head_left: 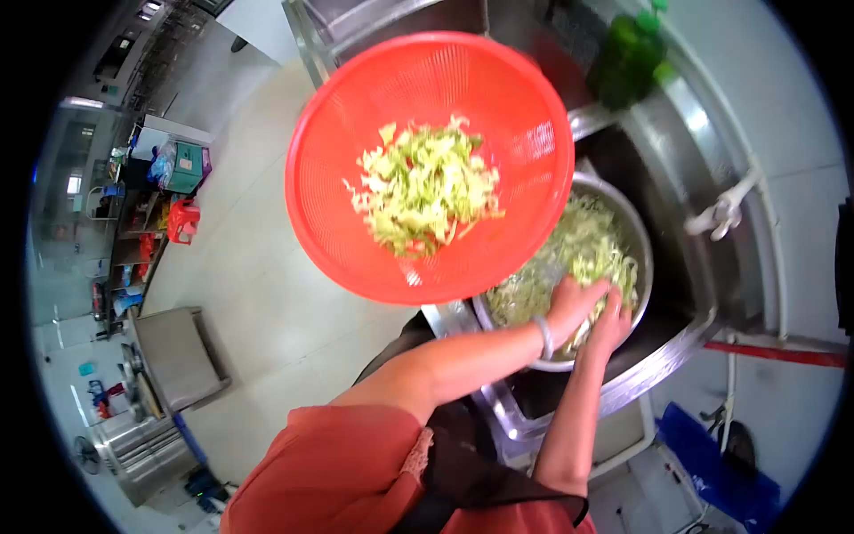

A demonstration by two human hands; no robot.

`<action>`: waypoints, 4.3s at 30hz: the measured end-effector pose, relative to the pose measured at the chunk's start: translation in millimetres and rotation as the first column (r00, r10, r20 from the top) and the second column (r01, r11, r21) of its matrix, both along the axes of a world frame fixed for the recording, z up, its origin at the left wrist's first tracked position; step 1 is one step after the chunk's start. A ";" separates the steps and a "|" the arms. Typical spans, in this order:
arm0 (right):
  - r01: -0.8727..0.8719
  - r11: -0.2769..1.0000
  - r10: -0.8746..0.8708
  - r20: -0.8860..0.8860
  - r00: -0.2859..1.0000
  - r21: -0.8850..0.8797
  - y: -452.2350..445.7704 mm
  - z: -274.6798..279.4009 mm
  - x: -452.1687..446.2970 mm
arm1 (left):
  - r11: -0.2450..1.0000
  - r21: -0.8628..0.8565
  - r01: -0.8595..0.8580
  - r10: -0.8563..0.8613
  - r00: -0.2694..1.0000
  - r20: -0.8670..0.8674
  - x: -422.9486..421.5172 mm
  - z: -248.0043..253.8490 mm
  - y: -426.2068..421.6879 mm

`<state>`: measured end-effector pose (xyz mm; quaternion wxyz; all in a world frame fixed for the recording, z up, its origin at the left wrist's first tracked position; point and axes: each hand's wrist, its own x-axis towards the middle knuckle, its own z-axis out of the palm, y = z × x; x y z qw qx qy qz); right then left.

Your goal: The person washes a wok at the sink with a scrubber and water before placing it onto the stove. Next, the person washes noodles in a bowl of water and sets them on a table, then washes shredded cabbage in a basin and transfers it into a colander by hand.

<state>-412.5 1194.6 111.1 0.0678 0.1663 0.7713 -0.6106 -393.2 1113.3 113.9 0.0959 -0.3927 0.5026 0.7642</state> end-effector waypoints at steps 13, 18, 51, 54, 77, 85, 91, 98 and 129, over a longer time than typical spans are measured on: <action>-0.319 0.824 0.063 -0.485 0.872 -0.468 -140.4 203.7 43.7 | 0.967 0.028 -0.252 0.211 0.737 -0.642 55.1 220.9 -139.4; -0.504 0.863 0.469 -0.430 0.772 0.036 -224.4 117.1 37.9 | 0.910 -0.244 -0.336 0.214 0.882 -0.420 69.7 150.3 -232.6; -0.858 -0.126 0.916 0.391 0.093 0.498 -18.2 -110.1 -99.0 | -0.073 -0.928 0.365 -0.382 0.849 0.364 -13.7 -136.0 -71.8; -0.800 0.122 0.979 0.060 0.194 0.588 -24.6 -110.3 -137.7 | -0.113 -0.926 0.360 -0.417 0.829 0.373 -29.1 -138.9 -76.1; 0.086 0.992 0.006 0.705 0.709 -0.095 10.6 -167.3 33.4 | 0.994 0.108 -0.029 -0.018 0.912 0.410 29.2 -172.4 -15.2; 0.249 0.959 -0.179 0.388 0.904 -0.137 -9.3 -56.8 16.7 | 0.975 0.150 -0.167 0.162 0.986 0.043 13.9 -77.5 6.7; 0.242 0.968 -0.218 0.265 0.939 -0.061 -8.4 -27.6 3.3 | 0.976 0.015 -0.219 0.219 0.975 -0.035 3.0 -65.3 21.3; 0.088 0.889 -0.147 -0.096 0.984 -0.450 -20.1 99.8 12.1 | 0.966 0.218 -0.142 0.225 0.877 -0.425 -1.2 80.9 4.6; -0.270 0.959 0.269 -0.023 0.963 -0.084 15.4 -18.9 -7.4 | 0.055 -0.793 0.606 -0.492 0.708 0.507 129.5 83.5 -237.1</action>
